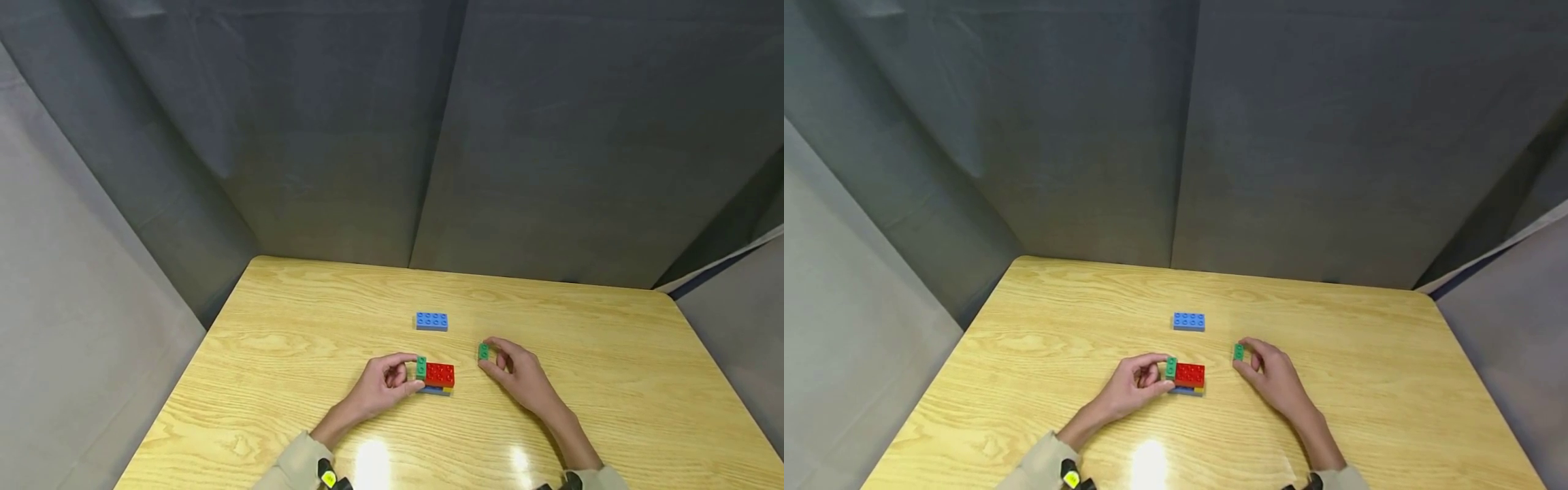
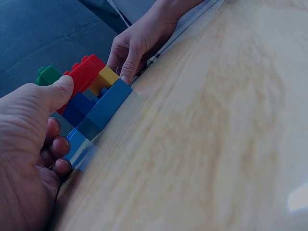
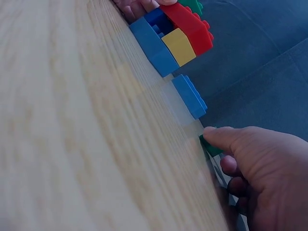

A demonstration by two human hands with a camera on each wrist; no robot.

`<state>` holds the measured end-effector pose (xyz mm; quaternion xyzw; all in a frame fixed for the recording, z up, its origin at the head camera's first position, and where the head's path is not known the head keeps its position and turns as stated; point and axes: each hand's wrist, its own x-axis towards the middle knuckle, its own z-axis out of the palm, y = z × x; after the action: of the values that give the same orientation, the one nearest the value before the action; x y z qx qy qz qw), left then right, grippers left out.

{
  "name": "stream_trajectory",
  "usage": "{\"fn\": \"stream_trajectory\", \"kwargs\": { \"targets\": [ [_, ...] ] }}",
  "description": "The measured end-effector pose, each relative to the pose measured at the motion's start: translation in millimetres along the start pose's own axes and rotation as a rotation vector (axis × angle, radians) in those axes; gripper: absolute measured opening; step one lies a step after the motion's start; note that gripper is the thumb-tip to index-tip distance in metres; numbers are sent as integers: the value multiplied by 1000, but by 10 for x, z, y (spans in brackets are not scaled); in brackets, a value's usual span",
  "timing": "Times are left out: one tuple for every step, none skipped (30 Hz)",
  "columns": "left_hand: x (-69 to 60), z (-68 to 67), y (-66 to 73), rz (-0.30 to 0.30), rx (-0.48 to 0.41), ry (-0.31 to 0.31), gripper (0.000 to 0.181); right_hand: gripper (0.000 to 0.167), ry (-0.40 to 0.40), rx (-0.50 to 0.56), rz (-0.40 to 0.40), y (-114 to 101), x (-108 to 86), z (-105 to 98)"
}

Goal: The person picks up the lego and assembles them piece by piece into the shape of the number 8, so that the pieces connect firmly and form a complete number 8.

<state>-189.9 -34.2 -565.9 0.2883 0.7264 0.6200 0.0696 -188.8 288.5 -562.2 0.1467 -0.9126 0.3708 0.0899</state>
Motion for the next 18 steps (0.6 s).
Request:
{"fn": "stream_trajectory", "kwargs": {
  "targets": [
    [1, 0, 0, -5, 1, 2, 41, 37, -5, 4, 3, -5, -2, 0],
    [1, 2, 0, -8, 3, 3, 42, 36, -9, 9, 6, -9, -3, 1],
    [1, 4, 2, -11, 5, 3, 42, 36, -15, 10, 8, -13, -5, 1],
    [2, 7, 6, -14, 7, 5, 42, 35, -20, 11, 10, -18, -7, -1],
    [3, 11, 13, -14, 8, 6, 42, 35, -26, 12, 14, -22, -9, -4],
    [3, 13, 23, -13, 10, 7, 42, 35, -31, 12, 15, -25, -10, -6],
    [3, 15, 34, -12, 10, 8, 42, 35, -37, 13, 17, -29, -10, -9],
    [3, 17, 44, -10, 9, 7, 42, 35, -43, 15, 19, -32, -10, -12],
    [3, 18, 56, -9, 7, 6, 42, 35, -49, 15, 18, -36, -10, -16],
    [3, 17, 67, -7, 5, 4, 41, 36, -55, 18, 19, -40, -9, -20],
    [2, 17, 77, -5, 3, 3, 41, 37, -61, 19, 17, -42, -9, -23],
    [2, 16, 83, -4, 1, 3, 40, 37, -65, 19, 16, -46, -9, -27],
    [1, 17, 85, -4, 0, 3, 40, 38, -70, 19, 13, -49, -9, -30],
    [1, 18, 86, -6, 2, 5, 40, 39, -74, 18, 9, -51, -9, -32],
    [1, 20, 85, -7, 6, 7, 41, 40, -77, 16, 4, -54, -9, -36],
    [1, 21, 80, -9, 11, 10, 41, 40, -81, 14, 1, -56, -9, -38],
    [2, 23, 73, -9, 17, 12, 41, 41, -84, 12, -3, -57, -10, -40],
    [4, 24, 64, -9, 21, 13, 41, 42, -84, 13, -7, -57, -10, -43]
  ]
}}
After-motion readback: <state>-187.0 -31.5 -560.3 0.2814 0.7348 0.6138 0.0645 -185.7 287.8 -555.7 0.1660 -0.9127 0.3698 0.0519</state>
